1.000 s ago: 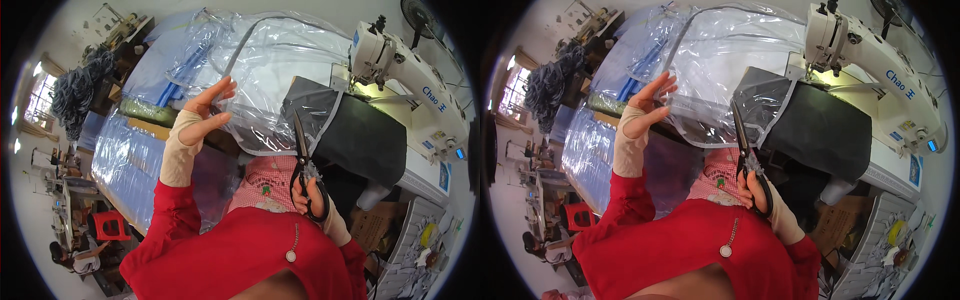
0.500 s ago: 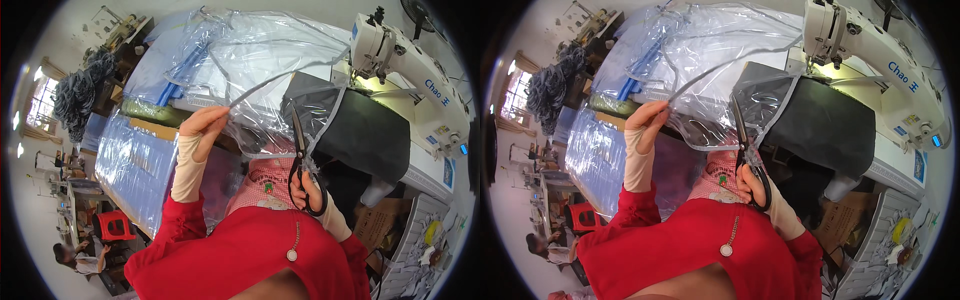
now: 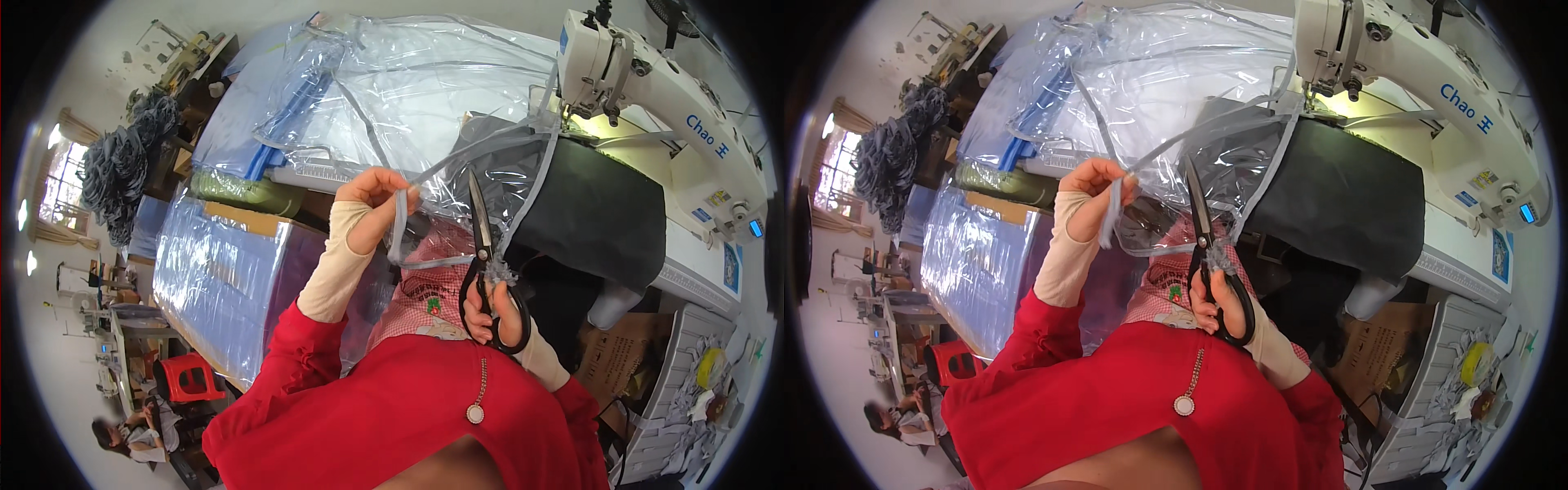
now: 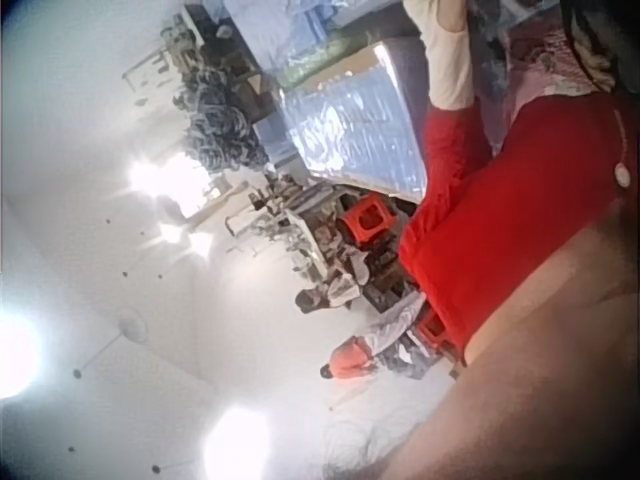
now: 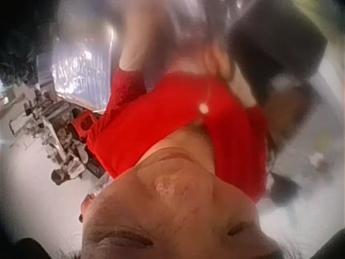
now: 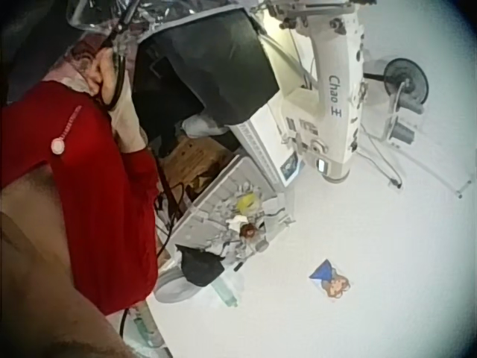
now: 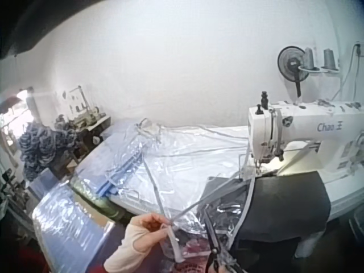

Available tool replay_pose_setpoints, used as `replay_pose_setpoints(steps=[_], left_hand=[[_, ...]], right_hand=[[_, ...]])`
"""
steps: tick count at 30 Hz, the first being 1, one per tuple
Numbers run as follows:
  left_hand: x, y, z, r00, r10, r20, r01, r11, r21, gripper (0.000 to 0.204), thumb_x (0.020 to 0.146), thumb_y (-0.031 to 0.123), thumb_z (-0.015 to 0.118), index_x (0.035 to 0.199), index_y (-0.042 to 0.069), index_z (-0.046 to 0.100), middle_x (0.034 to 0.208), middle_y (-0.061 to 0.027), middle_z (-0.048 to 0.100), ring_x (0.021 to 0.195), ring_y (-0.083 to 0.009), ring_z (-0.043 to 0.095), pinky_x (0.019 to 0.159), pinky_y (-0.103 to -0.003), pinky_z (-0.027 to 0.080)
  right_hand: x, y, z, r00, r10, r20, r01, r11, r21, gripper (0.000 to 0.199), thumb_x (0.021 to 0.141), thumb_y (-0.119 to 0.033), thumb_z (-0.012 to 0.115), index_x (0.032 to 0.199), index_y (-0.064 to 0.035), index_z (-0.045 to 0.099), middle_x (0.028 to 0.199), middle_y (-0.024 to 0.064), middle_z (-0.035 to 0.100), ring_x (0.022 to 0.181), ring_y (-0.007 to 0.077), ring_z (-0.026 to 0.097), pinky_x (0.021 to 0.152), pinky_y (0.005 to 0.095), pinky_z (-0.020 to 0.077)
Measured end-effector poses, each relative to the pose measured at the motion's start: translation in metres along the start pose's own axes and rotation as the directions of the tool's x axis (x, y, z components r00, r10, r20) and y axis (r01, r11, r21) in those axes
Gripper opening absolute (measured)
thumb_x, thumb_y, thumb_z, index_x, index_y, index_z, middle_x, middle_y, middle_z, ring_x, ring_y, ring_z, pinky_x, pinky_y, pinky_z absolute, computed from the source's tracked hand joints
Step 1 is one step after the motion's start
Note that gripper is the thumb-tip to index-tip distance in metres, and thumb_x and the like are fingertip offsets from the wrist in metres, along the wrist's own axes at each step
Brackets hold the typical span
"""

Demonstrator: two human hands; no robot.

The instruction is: Sewing and trimming plastic sheets using an industrial sewing machine to create covers.

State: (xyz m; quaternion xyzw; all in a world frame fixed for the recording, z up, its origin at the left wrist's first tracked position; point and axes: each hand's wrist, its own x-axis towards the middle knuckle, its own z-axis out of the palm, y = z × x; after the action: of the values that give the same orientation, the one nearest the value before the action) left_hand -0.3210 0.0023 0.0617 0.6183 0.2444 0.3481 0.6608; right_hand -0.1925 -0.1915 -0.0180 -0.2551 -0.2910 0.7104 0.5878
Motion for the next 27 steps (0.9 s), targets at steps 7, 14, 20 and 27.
replay_pose_setpoints(steps=[7,14,20,27], left_hand=[[0.02,0.001,0.043,0.993,-0.041,-0.112,0.02,0.983,-0.184,0.02,0.088,0.02,0.057,0.08,0.002,0.053,0.08,-0.0108,0.063,0.062,-0.0108,0.056,0.057,-0.023,0.045],[0.019,-0.011,0.062,0.979,0.153,-0.137,-0.169,0.979,-0.116,0.022,0.086,0.019,0.06,0.082,-0.003,0.06,0.097,-0.0143,0.061,0.069,-0.0168,0.061,0.062,-0.025,0.049],[0.022,-0.012,0.069,0.978,0.128,-0.168,-0.156,0.973,-0.168,0.02,0.085,0.015,0.061,0.081,-0.005,0.061,0.097,-0.0106,0.06,0.072,-0.0136,0.059,0.063,-0.025,0.048],[0.019,-0.014,0.074,0.978,0.131,-0.162,-0.164,0.964,-0.208,0.02,0.086,0.015,0.06,0.084,-0.006,0.063,0.092,-0.0079,0.062,0.066,-0.0063,0.052,0.059,-0.02,0.043]], right_hand=[[-0.004,0.007,0.013,0.985,0.062,0.161,-0.077,0.993,0.089,0.081,0.068,-0.08,0.031,0.094,-0.0045,0.038,0.069,0.001,0.035,0.053,0.0095,0.035,0.049,0.0216,0.0344],[0.007,0.009,0.014,0.982,-0.029,0.186,-0.009,0.98,0.201,0.081,0.066,-0.084,0.027,0.087,-0.0063,0.038,0.067,0.0005,0.037,0.053,0.0105,0.037,0.05,0.0221,0.0354],[0.013,0.006,0.013,0.98,-0.072,0.186,0.026,0.97,0.24,0.08,0.066,-0.083,0.027,0.085,-0.0059,0.038,0.065,0.0008,0.036,0.052,0.0106,0.037,0.047,0.0225,0.0348],[0.018,0.009,0.014,0.973,-0.138,0.186,0.083,0.957,0.278,0.08,0.065,-0.084,0.028,0.084,-0.0069,0.037,0.065,-0.0004,0.034,0.05,0.0099,0.036,0.045,0.0216,0.0339]])
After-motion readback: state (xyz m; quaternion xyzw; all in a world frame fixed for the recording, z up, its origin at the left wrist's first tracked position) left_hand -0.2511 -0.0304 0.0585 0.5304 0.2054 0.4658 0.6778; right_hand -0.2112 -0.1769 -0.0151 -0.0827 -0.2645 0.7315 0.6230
